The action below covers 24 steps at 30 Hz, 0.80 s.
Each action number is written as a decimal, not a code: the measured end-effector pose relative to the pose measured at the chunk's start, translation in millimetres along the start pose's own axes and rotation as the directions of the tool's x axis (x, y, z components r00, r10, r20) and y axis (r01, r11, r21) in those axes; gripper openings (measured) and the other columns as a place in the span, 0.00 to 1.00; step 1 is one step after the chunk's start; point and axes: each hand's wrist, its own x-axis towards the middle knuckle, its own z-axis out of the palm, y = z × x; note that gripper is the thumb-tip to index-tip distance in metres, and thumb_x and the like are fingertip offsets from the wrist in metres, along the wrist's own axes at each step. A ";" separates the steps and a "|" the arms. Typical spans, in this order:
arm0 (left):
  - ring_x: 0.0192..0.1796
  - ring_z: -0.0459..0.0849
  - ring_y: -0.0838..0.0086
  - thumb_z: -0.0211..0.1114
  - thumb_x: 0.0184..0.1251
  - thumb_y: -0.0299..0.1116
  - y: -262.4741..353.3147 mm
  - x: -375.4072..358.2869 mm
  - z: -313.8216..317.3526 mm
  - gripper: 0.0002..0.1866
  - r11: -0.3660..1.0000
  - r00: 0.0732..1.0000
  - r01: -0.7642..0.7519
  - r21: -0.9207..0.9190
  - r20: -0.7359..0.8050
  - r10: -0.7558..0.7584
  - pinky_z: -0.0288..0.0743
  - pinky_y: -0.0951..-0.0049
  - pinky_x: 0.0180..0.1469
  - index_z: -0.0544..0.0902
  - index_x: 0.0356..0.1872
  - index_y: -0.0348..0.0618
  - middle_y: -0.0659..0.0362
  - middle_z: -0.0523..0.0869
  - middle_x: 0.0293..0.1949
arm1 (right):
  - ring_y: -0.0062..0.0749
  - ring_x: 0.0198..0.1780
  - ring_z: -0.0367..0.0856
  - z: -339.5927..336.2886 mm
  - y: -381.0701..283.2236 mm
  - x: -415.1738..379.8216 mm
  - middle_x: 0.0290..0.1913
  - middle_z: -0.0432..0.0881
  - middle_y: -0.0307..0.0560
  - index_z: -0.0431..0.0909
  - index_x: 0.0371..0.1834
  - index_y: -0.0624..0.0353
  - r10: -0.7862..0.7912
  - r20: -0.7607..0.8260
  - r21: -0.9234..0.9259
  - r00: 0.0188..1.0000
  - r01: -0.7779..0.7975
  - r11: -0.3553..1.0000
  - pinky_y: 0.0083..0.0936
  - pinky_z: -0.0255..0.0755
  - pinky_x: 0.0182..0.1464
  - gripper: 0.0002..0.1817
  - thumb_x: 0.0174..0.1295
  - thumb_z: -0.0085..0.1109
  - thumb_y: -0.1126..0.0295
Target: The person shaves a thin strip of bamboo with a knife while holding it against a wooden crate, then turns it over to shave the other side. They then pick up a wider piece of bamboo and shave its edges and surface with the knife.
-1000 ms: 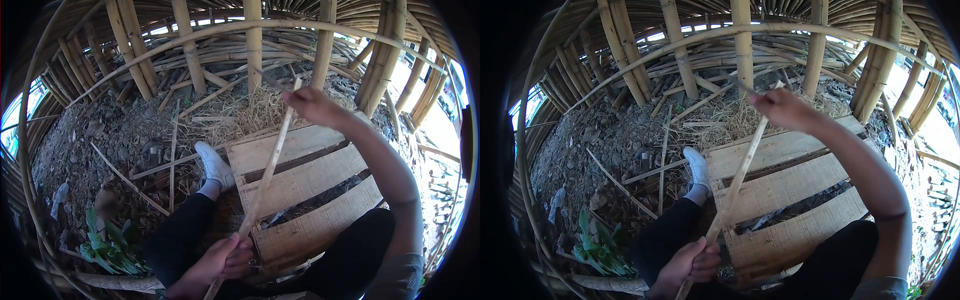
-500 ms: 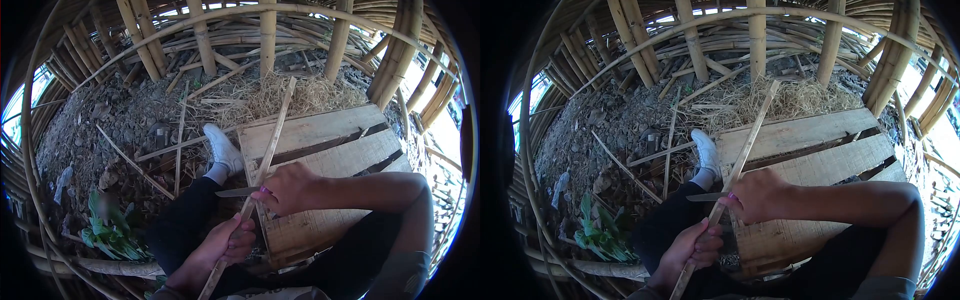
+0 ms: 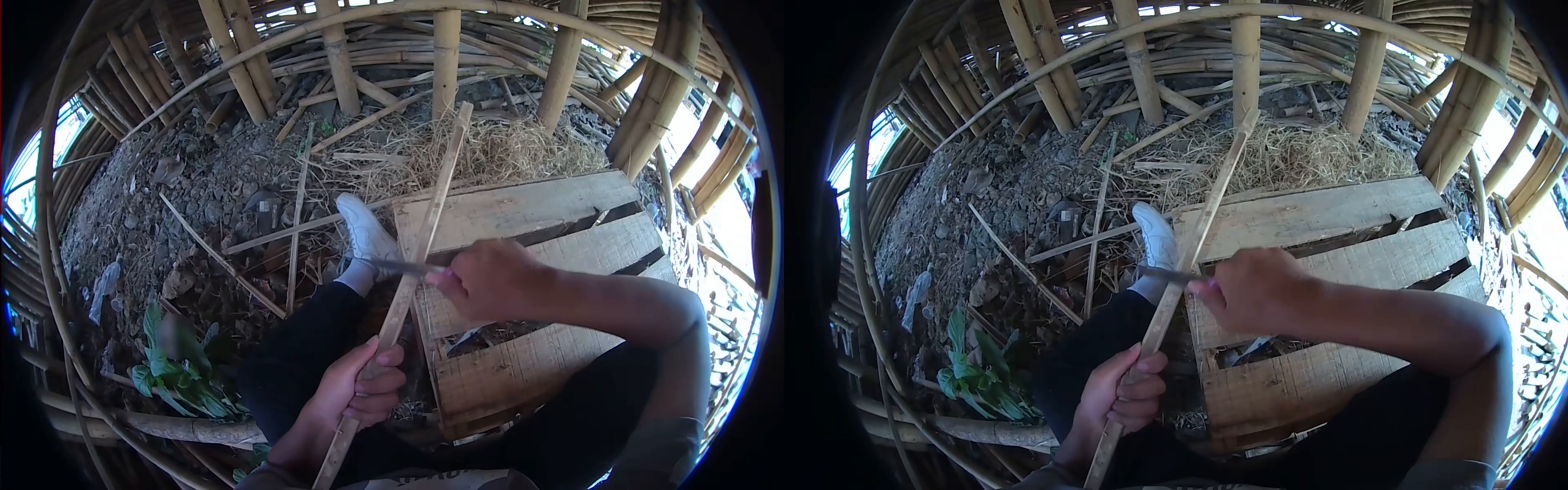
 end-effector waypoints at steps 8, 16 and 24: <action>0.10 0.56 0.88 0.38 0.80 0.45 -1.0 7.0 -4.5 0.15 0.954 0.962 -0.013 -0.299 0.256 0.093 0.51 0.88 0.08 0.63 0.36 0.49 0.69 0.61 0.15 | 0.50 0.26 0.83 5.9 -10.7 -1.5 0.20 0.80 0.55 0.81 0.20 0.60 -0.215 -0.014 -0.064 0.977 0.214 0.975 0.43 0.79 0.36 0.31 0.71 0.41 0.47; 0.09 0.54 0.89 0.39 0.81 0.45 -8.2 -0.3 -1.4 0.14 0.949 0.928 0.021 -0.313 0.361 0.098 0.48 0.88 0.07 0.62 0.35 0.50 0.69 0.60 0.15 | 0.50 0.19 0.79 11.5 0.1 -1.8 0.14 0.76 0.54 0.78 0.18 0.62 -0.418 -0.351 -0.114 0.838 0.404 0.907 0.43 0.76 0.27 0.24 0.66 0.56 0.55; 0.10 0.53 0.90 0.40 0.81 0.47 -6.9 2.9 -3.4 0.15 0.949 0.926 0.046 -0.312 0.371 0.077 0.48 0.89 0.07 0.63 0.35 0.51 0.69 0.60 0.15 | 0.46 0.23 0.82 8.3 -3.7 -4.6 0.19 0.78 0.50 0.79 0.21 0.57 -0.401 -0.205 -0.151 0.893 0.376 0.914 0.43 0.78 0.32 0.29 0.73 0.40 0.49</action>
